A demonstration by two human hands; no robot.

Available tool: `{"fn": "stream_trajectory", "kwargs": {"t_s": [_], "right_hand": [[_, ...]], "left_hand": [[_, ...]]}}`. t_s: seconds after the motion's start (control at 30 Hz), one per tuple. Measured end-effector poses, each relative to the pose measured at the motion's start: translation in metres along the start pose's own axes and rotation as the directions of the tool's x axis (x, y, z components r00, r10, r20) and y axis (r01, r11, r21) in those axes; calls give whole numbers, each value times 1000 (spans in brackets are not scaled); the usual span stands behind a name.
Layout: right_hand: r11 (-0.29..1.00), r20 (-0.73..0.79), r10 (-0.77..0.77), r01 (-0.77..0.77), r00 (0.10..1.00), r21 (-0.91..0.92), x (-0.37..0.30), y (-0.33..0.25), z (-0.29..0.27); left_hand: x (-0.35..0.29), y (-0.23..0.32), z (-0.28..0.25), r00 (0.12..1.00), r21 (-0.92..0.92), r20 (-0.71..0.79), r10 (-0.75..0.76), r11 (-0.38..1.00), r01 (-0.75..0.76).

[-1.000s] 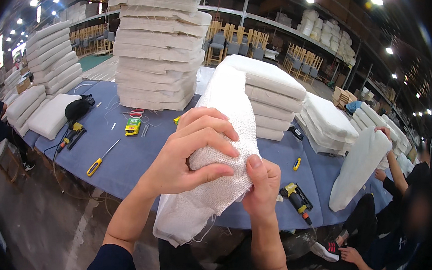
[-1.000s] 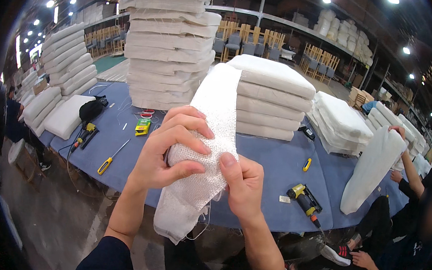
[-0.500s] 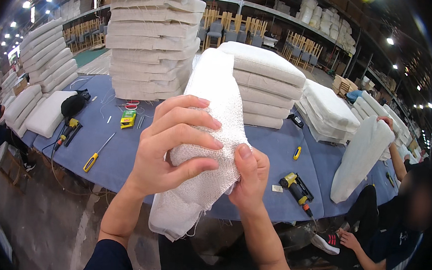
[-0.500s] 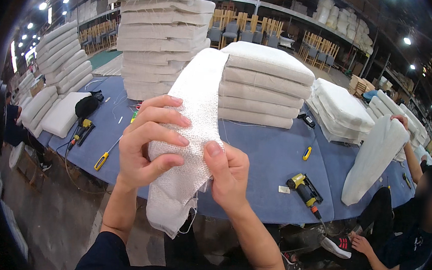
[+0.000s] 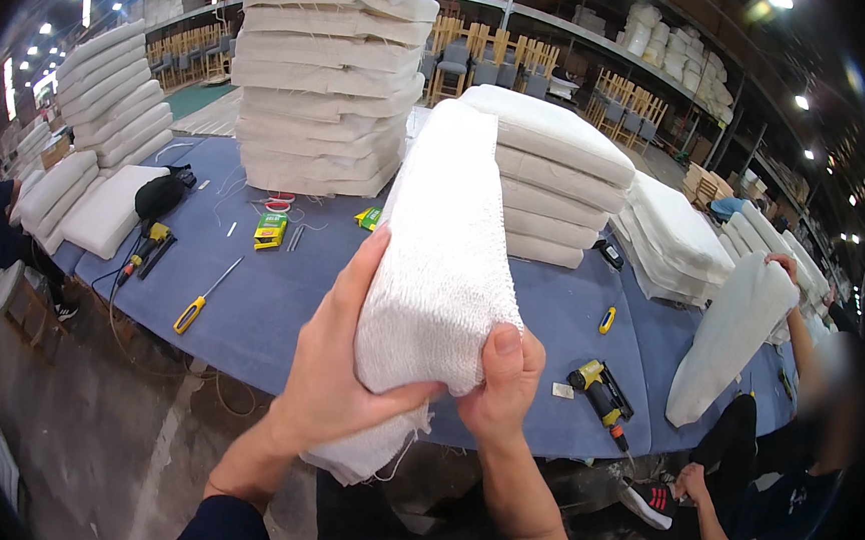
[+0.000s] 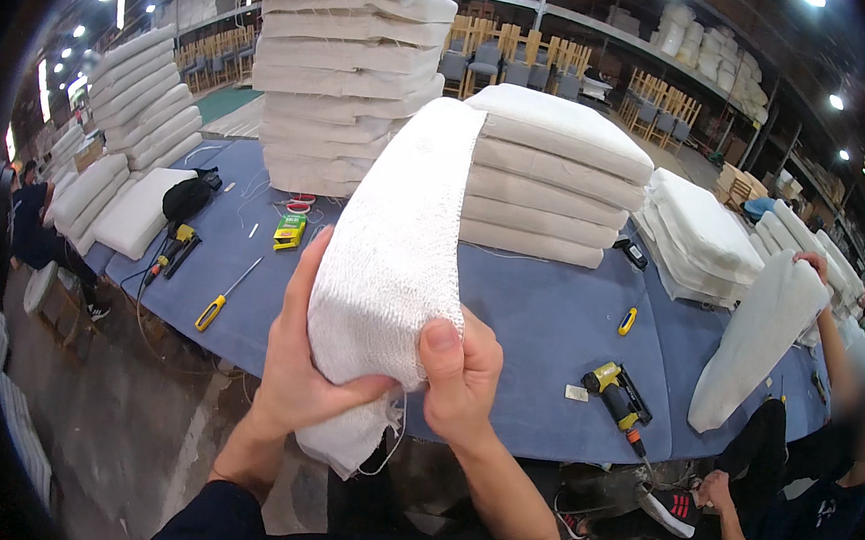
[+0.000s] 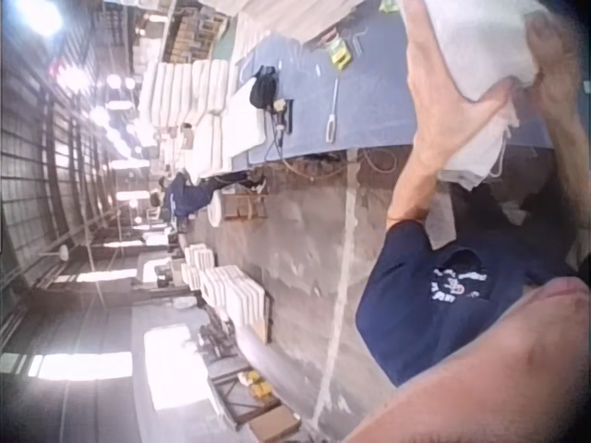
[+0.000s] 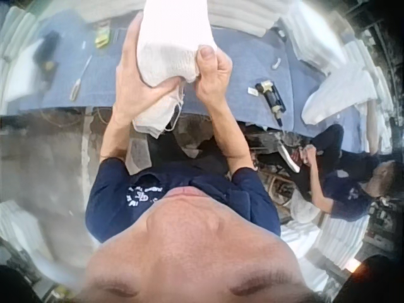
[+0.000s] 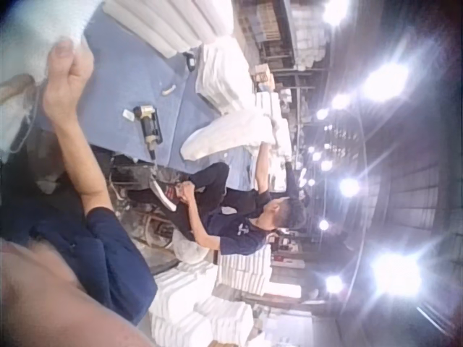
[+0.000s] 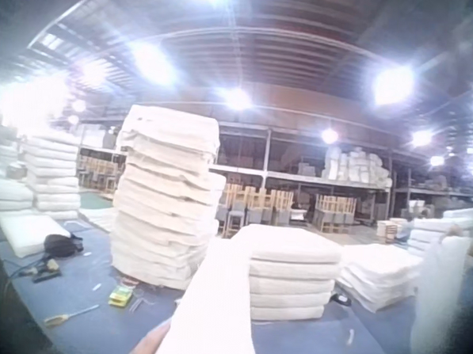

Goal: The person wraps white foam cushions with a white fabric cover and secures the fabric to the wooden base using a pneumatic staple gun. They repeatedly fold the fabric edges, align the cushion, and staple the material to the underside of the cushion frame.

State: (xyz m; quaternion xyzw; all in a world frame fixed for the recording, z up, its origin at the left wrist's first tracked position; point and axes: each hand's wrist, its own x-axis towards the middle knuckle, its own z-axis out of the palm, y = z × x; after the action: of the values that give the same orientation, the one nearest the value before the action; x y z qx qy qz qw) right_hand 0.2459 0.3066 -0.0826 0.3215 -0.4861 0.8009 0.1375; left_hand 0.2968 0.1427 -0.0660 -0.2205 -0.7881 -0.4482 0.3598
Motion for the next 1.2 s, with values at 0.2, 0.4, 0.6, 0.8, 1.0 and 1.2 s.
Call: {"fn": "stream_trajectory", "kwargs": {"t_s": [0.2,0.4,0.6,0.8,1.0,1.2], "right_hand": [[1000,150,-11,7,989,31,7,22,10],[963,184,-159,193,970,-190,-6,35,44],[946,228,-212,258,950,-198,0,42,60],[800,346,-324,450,880,-396,1,47,46],[678,476,-200,472,856,-563,9,53,17],[83,236,210,223,949,-971,-34,126,-216]], "left_hand": [[38,-34,-53,981,-36,176,78,997,-73],[0,-21,-67,991,29,99,-92,996,89],[-12,0,-53,961,-190,-187,-205,967,169],[-5,-9,-34,949,41,-274,-155,984,173],[-1,-23,-19,900,294,-432,60,953,78],[3,-13,2,850,210,-526,15,971,113]]}}
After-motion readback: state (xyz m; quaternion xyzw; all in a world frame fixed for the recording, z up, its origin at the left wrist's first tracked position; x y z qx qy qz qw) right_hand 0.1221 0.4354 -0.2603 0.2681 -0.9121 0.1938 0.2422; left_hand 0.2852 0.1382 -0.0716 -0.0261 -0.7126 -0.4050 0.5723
